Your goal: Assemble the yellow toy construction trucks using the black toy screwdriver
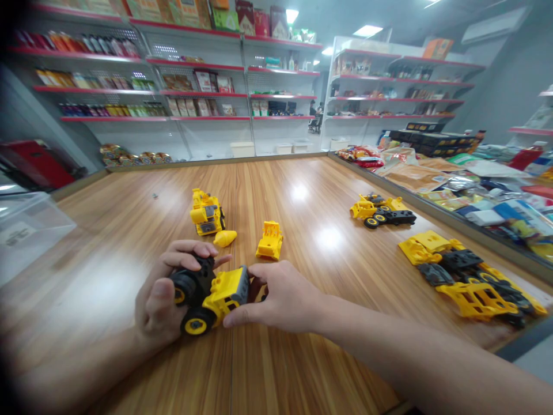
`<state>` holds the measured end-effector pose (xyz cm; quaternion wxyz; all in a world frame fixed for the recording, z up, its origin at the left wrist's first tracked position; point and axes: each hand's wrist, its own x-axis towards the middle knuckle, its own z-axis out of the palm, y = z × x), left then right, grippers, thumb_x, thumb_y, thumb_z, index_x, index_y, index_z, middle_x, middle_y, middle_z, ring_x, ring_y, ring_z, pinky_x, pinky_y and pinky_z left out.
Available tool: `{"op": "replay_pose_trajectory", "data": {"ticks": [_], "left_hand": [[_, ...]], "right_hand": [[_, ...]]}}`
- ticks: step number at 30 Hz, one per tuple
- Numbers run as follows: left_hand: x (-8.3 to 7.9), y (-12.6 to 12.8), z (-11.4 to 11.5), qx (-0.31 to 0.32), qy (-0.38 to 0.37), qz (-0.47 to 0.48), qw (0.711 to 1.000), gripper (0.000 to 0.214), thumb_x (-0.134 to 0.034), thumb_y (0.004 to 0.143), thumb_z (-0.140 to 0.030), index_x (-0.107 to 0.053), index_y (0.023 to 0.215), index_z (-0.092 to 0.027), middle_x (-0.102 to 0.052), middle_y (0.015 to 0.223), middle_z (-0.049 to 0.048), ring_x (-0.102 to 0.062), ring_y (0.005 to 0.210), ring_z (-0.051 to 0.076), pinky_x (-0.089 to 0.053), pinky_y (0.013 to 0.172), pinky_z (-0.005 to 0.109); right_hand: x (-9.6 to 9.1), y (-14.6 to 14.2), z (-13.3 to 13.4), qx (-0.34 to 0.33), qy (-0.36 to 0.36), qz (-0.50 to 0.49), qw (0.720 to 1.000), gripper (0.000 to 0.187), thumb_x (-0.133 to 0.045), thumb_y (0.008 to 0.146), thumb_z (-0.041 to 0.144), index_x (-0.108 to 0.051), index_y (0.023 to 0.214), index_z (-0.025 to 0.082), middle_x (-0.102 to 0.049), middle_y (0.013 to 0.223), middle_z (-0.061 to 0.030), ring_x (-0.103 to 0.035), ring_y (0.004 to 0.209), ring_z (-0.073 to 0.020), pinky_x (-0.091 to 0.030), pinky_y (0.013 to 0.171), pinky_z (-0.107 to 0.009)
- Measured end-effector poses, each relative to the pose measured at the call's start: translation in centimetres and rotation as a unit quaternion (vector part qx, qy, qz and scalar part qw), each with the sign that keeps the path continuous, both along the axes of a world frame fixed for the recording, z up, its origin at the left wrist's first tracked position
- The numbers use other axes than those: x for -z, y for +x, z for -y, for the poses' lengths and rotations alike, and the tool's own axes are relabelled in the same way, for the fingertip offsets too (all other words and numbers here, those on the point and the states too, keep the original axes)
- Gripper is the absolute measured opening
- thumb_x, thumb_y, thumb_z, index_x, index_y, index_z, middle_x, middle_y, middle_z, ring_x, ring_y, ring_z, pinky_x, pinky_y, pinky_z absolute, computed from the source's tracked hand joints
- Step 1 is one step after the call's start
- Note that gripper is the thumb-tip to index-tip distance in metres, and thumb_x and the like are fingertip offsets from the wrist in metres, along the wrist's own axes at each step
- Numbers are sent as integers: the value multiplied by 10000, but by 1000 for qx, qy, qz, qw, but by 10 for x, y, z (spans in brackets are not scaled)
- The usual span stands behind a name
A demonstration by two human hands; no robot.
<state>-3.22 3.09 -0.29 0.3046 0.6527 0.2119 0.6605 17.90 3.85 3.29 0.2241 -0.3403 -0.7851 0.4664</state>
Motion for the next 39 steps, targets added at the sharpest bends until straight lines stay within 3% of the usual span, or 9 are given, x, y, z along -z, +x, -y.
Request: {"op": "replay_pose_trajectory", "data": {"ticks": [6,16,23,28,31,39], "left_hand": [[-3,7,1,-7,-18,56,998,274,-386,945,-380,-572,943,-179,-474,1068,98,-516,1070,253,-532,920,568],[-6,9,8,4,8,41,999,298,-435,911,-474,-550,948,-202,-500,1084,103,-502,1108,261,-480,976,599],[1,12,4,34,-36,60,997,493,-550,831,-533,-451,1199,-221,-486,1234,132,-560,1114,307,-453,966,613],[7,8,2,75,-55,13,996,619,-538,839,-557,-289,1322,-260,-552,1196,138,-595,1068,291,-520,861,511],[7,4,2,45,-64,-54,995,578,-535,869,-523,-267,1315,-272,-598,1129,115,-629,996,250,-532,821,434],[13,8,-3,26,6,-32,999,702,-567,798,-600,-263,1336,-267,-586,1101,111,-638,959,265,-530,776,429]], "right_hand": [[-3,-3,1,3,-3,-2,1000,407,-808,678,470,-690,916,163,-674,783,14,-577,673,-106,-405,571,-204],[-5,-4,7,-3,54,0,999,404,-810,673,475,-657,868,156,-626,722,27,-523,620,-93,-388,550,-201],[-7,-5,11,37,78,-13,996,427,-788,690,504,-630,888,160,-604,734,26,-512,620,-94,-393,552,-208],[-7,-1,6,49,129,-5,990,432,-781,700,499,-620,915,159,-625,776,12,-531,642,-103,-396,573,-216],[-6,1,3,58,151,5,987,378,-758,732,481,-610,885,168,-606,747,20,-522,622,-99,-384,561,-212],[-8,3,4,25,162,-5,986,285,-745,767,400,-610,884,178,-595,740,31,-515,623,-94,-389,576,-204]]}}
